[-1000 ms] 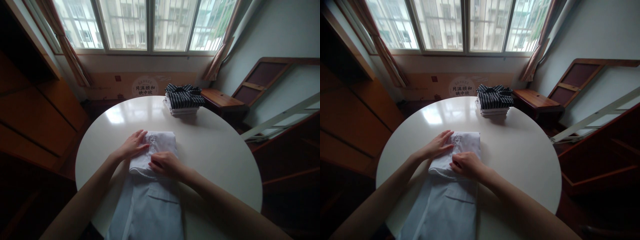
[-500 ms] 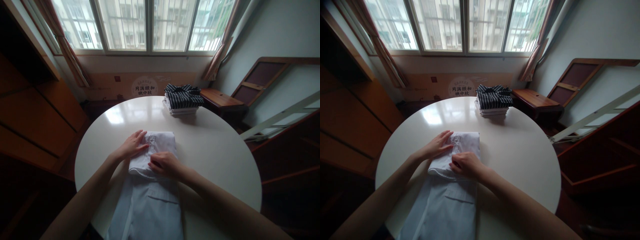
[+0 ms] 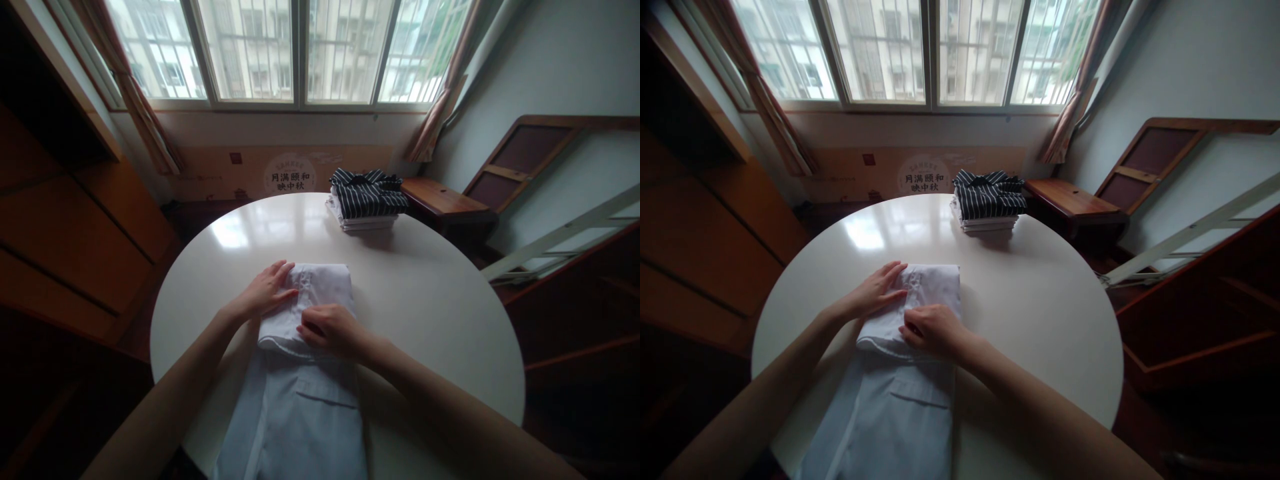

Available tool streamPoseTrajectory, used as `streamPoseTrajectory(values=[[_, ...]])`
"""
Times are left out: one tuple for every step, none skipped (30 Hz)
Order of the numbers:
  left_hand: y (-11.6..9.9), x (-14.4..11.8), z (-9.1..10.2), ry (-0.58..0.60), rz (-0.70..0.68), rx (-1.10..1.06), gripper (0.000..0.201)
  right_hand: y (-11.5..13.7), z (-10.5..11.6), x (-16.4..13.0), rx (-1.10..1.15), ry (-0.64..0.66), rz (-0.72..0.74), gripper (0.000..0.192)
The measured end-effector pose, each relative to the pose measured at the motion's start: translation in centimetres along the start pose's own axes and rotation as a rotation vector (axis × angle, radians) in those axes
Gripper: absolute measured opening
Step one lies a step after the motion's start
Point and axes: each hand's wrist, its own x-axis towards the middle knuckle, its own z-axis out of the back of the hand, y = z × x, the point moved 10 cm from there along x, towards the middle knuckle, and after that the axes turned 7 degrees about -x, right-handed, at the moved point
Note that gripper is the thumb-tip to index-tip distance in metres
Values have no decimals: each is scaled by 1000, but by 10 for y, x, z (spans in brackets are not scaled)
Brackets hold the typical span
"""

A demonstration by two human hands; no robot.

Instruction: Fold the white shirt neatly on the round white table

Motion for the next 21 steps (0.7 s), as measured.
streamPoseTrajectory(values=[[0,0,0,-2,-3,-3,68,0,0,0,1,1,-1,26],[1,0,0,-5,-6,-5,68,0,0,0,2,2,-1,26],[1,0,0,-7,-9,-8,68,-1,0,0,4,3,0,26],[1,0,0,-10,-11,-10,68,-1,0,0,5,2,3,26],[1,0,0,-13,-11,-12,68,-1,0,0,4,-3,8,26],[1,0,1,-15,-10,-13,68,-1,0,0,1,-8,12,26],[1,0,1,-16,-7,-14,68,-1,0,0,-2,-11,14,26],[1,0,1,-14,-5,-14,67,-1,0,0,-5,-12,15,26],[1,0,1,-10,-2,-13,67,-1,0,0,-8,-11,14,25],[1,0,0,-6,0,-11,68,-1,-1,0,-9,-8,12,25],[1,0,0,-2,1,-7,68,-1,-1,0,-9,-7,10,25],[0,0,0,1,3,-4,69,0,-1,-1,-6,-7,12,25],[0,0,0,3,4,-3,69,-1,0,-1,-1,-15,12,25],[0,0,1,5,7,-3,69,-2,3,-1,9,-30,7,25],[0,0,1,8,11,-5,70,-5,8,-1,27,-58,-4,24],[0,0,1,12,15,-8,70,-9,15,-1,48,-104,-24,22],[-1,0,1,15,21,-11,70,-17,24,-1,68,-170,-56,20],[-1,0,1,18,25,-12,70,-26,35,-3,80,-250,-100,16],[-1,0,1,20,27,-13,70,-38,46,-5,79,-339,-152,13],[-1,0,2,20,27,-14,70,-50,56,-9,58,-426,-209,12],[-2,0,2,20,24,-14,70,-62,65,-13,19,-496,-272,13]])
